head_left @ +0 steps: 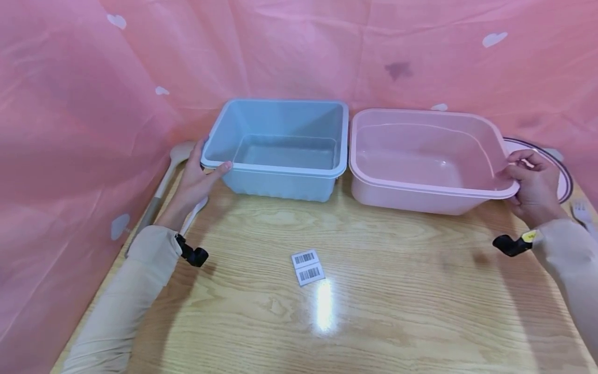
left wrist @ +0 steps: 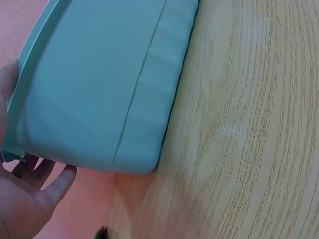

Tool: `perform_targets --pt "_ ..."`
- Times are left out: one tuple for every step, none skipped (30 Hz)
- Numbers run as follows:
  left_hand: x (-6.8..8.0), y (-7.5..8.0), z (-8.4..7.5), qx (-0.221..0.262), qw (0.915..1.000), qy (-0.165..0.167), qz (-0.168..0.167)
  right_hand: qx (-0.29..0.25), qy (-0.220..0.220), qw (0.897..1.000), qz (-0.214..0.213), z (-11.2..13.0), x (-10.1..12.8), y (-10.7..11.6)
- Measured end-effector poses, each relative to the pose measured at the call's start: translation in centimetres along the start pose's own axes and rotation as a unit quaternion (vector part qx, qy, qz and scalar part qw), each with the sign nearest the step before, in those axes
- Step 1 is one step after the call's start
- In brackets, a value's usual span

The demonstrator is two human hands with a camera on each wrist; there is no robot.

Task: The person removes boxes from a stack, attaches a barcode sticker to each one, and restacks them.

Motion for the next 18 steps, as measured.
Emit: perform_targets --pt "-0.1 0.0 0.2 -0.002 1.0000 -0.001 -0.001 0.008 -0.006 1.000 0.004 0.0 0.0 0.0" --pt "-0.2 0.0 0.4 -0.004 1.0000 -0.002 -0.002 0.015 -0.010 1.000 0.007 0.1 0.0 0.0" --pt "-0.2 0.0 0.5 -0.005 1.0000 -0.003 -0.003 0.019 -0.014 1.000 0.009 0.1 0.1 0.0" --pt "-0.3 0.1 0.6 -0.007 1.0000 -0.003 -0.004 0.021 -0.018 1.000 0.010 0.2 0.1 0.0" --pt "-0.3 0.0 0.6 -0.008 1.0000 -0.003 -0.004 0.022 -0.019 1.000 0.010 0.2 0.1 0.0" --pt "-0.3 0.0 0.6 -0.009 0.9999 -0.002 -0.003 0.023 -0.019 1.000 0.009 0.3 0.2 0.0" --pt "-0.4 -0.1 0.6 -0.009 1.0000 -0.002 -0.002 0.028 -0.020 0.999 0.006 0.4 0.3 0.1" --pt "-0.4 -0.2 0.6 -0.006 1.0000 0.002 0.000 0.041 -0.021 0.999 -0.001 0.5 0.5 0.1" --pt "-0.3 -0.2 0.7 -0.009 0.9999 0.009 0.003 0.057 -0.025 0.998 -0.009 0.5 0.6 0.2" --pt "-0.2 -0.1 0.7 -0.012 0.9998 0.015 0.005 0.082 -0.027 0.996 -0.020 0.6 0.8 0.2" --pt "-0.2 -0.1 0.6 -0.014 0.9996 0.022 0.007 0.117 -0.028 0.992 -0.034 0.7 1.0 0.3" --pt "-0.1 0.0 0.6 -0.018 0.9994 0.027 0.010 0.177 -0.027 0.982 -0.051 0.8 1.2 0.3" --pt "0.0 0.1 0.5 -0.019 0.9993 0.031 0.012 0.244 -0.028 0.967 -0.067 0.9 1.5 0.3" --pt "0.2 0.3 0.3 -0.022 0.9991 0.033 0.012 0.309 -0.024 0.947 -0.080 1.1 1.8 0.2" --pt "0.3 0.4 0.1 -0.026 0.9991 0.031 0.011 0.369 -0.018 0.925 -0.090 1.2 2.1 0.0" --pt "0.3 0.5 -0.3 -0.022 0.9995 0.023 0.007 0.427 -0.008 0.899 -0.100 1.4 2.5 -0.1" --pt "0.5 0.6 -0.6 -0.016 0.9997 0.016 0.003 0.480 0.001 0.870 -0.112 1.6 2.9 -0.3" --pt "0.6 0.7 -1.1 -0.013 0.9999 0.005 -0.007 0.526 0.013 0.841 -0.127 1.8 3.4 -0.5"
Point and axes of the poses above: each hand's wrist, its own x-axis away from the middle knuckle, its own y-axis out of the back of the hand, z = x × y, the point moved 6 cm from there along -x, towards the middle knuckle, and after that the axes turned 9 degrees about -y, right-handed, at the moved point
